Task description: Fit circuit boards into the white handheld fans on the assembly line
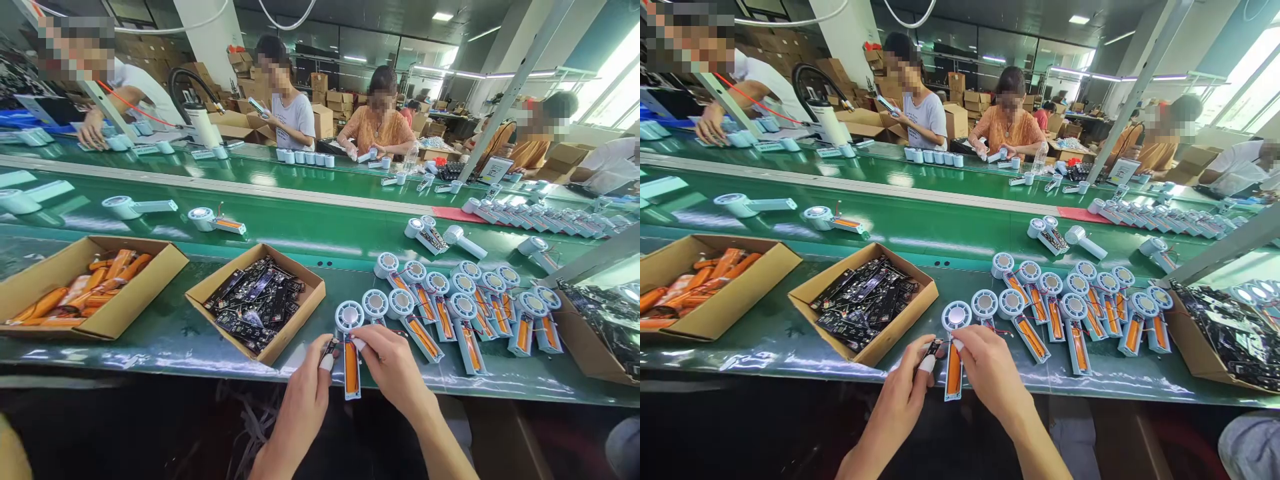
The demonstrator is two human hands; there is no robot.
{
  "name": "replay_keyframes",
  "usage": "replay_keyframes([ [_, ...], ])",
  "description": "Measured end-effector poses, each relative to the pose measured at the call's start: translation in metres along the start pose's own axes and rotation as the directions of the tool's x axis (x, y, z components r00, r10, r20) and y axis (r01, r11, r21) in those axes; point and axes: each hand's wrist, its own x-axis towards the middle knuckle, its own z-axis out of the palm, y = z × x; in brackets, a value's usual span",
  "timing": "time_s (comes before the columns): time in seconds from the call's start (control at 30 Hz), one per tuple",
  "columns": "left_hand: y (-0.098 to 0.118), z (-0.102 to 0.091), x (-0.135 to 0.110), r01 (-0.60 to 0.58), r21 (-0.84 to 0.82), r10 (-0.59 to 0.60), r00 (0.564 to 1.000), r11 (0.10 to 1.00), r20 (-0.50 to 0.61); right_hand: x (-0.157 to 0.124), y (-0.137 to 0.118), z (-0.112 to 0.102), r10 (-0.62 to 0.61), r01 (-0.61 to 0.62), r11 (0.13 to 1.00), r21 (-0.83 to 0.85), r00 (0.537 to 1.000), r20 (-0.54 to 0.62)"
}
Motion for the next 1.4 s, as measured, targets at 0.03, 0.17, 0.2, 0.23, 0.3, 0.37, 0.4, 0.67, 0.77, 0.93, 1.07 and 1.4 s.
replay_keyframes([
  [0.03,0.001,0.000,0.000,-0.018,0.003,0.018,1.000,1.000,-0.008,0.003,0.000,0.004,-0.050,0.050,0.999,-0.007,0.999,0.001],
  [0.17,0.007,0.002,0.000,-0.006,-0.054,0.003,0.999,0.999,-0.050,0.011,-0.001,0.016,-0.083,0.079,0.994,0.078,0.996,0.045],
  [0.2,0.008,0.001,-0.001,0.018,-0.087,-0.023,0.998,0.996,-0.057,0.011,-0.001,0.018,-0.056,0.051,0.993,0.109,0.997,0.044],
  [0.23,0.010,0.001,-0.001,0.043,-0.118,-0.050,0.997,0.992,-0.061,0.011,-0.001,0.019,-0.028,0.022,0.991,0.136,0.999,0.042],
  [0.3,0.011,-0.002,-0.002,0.081,-0.161,-0.089,0.995,0.984,-0.041,0.010,0.001,0.020,0.003,-0.009,0.987,0.163,0.999,0.038],
  [0.37,0.013,-0.005,-0.002,0.110,-0.190,-0.111,0.994,0.976,0.004,0.007,0.002,0.021,-0.014,0.010,0.989,0.146,1.000,0.024],
  [0.4,0.014,-0.007,-0.001,0.127,-0.214,-0.123,0.992,0.969,0.030,0.005,0.003,0.021,-0.038,0.036,0.993,0.115,0.999,0.014],
  [0.67,0.020,-0.012,0.012,0.125,-0.268,-0.106,0.991,0.955,0.083,-0.004,0.001,0.020,-0.144,0.156,0.982,-0.110,0.984,0.107],
  [0.77,0.019,-0.009,0.012,0.154,-0.302,-0.135,0.987,0.941,0.083,-0.004,0.002,0.023,-0.156,0.160,0.982,-0.102,0.987,0.040],
  [0.93,0.016,-0.004,0.008,0.246,-0.438,-0.249,0.967,0.865,0.051,-0.002,0.004,0.022,-0.169,0.159,0.949,-0.271,0.985,-0.015],
  [1.07,0.016,-0.003,0.008,0.251,-0.447,-0.255,0.965,0.859,0.051,0.002,0.001,0.016,-0.193,0.212,0.884,-0.416,0.977,0.087],
  [1.4,0.008,0.002,-0.004,0.030,-0.189,-0.061,0.986,0.981,-0.157,-0.001,-0.009,0.025,-0.220,0.246,0.825,-0.508,0.969,0.112],
])
